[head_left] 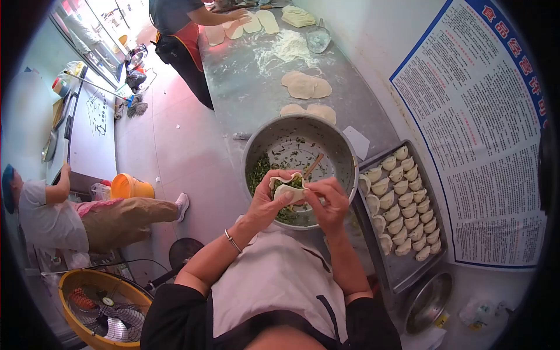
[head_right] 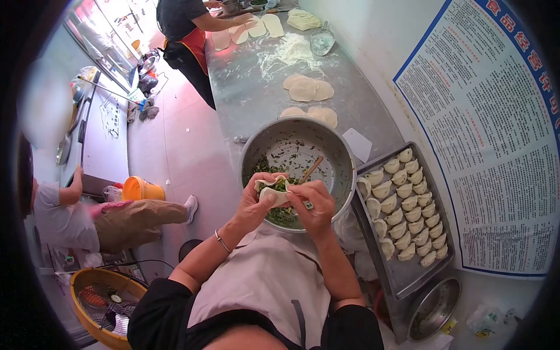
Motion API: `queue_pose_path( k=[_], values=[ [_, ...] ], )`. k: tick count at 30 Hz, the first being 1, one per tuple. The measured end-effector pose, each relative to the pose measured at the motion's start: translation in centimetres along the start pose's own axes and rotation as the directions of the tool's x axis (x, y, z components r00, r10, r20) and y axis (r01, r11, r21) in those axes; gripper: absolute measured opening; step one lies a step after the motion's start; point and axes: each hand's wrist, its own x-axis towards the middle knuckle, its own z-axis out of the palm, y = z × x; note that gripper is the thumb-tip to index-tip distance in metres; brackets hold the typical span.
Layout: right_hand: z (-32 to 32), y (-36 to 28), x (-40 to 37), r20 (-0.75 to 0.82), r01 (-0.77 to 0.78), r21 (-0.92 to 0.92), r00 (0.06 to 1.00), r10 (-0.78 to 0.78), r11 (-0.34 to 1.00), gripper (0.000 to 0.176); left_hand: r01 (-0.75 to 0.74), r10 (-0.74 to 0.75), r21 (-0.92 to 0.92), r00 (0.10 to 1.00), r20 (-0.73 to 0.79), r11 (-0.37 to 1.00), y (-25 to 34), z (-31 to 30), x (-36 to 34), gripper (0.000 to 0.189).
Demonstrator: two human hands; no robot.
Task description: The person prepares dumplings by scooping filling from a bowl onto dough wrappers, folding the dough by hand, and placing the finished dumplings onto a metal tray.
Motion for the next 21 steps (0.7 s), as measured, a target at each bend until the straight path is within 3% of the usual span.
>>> queue_pose_path(
  k=[1,4,7,10,13,16,19,21],
  values=[
    [0.2,-0.3,0.4,-0.014,-0.064,0.102,0.998,0.065,0.993,0.02,-0.021,0.02,0.04,1.0,0.007,0.999,0.0,-0.2,0.0,0.035],
    [-0.4,-0.3,1.1,0.12,0.093,-0.049,0.989,-0.086,0.994,0.023,-0.063,0.061,0.135,0.998,0.026,0.989,0.3,0.0,-0.1,0.032],
    [-0.6,0.6,0.9,0.244,0.208,-0.063,0.952,-0.187,0.976,0.03,-0.085,0.078,0.24,0.996,0.038,0.967,0.4,-0.2,-0.1,0.028],
    [-0.7,1.7,0.8,0.258,0.197,-0.078,0.951,-0.171,0.977,0.032,-0.102,0.089,0.313,0.995,0.053,0.944,0.4,-0.3,0.0,0.024],
    [0.1,0.7,0.7,0.165,-0.213,0.333,0.972,0.166,0.918,0.029,-0.113,0.091,0.335,0.993,0.08,0.935,0.6,-0.4,0.1,0.021],
    [-1.1,0.0,1.9,0.277,-0.218,0.065,0.941,0.192,0.974,0.028,-0.17,0.102,0.465,0.981,0.168,0.869,0.6,-1.4,0.1,0.019],
    [-0.7,1.1,1.7,0.268,0.103,0.006,0.958,-0.101,0.995,0.031,-0.211,0.122,0.487,0.971,0.208,0.847,0.9,-1.0,0.5,0.016],
    [-0.4,1.6,1.1,0.216,0.238,-0.089,0.953,-0.214,0.967,0.032,-0.222,0.138,0.481,0.969,0.204,0.848,1.0,-0.5,0.6,0.017]
  ],
)
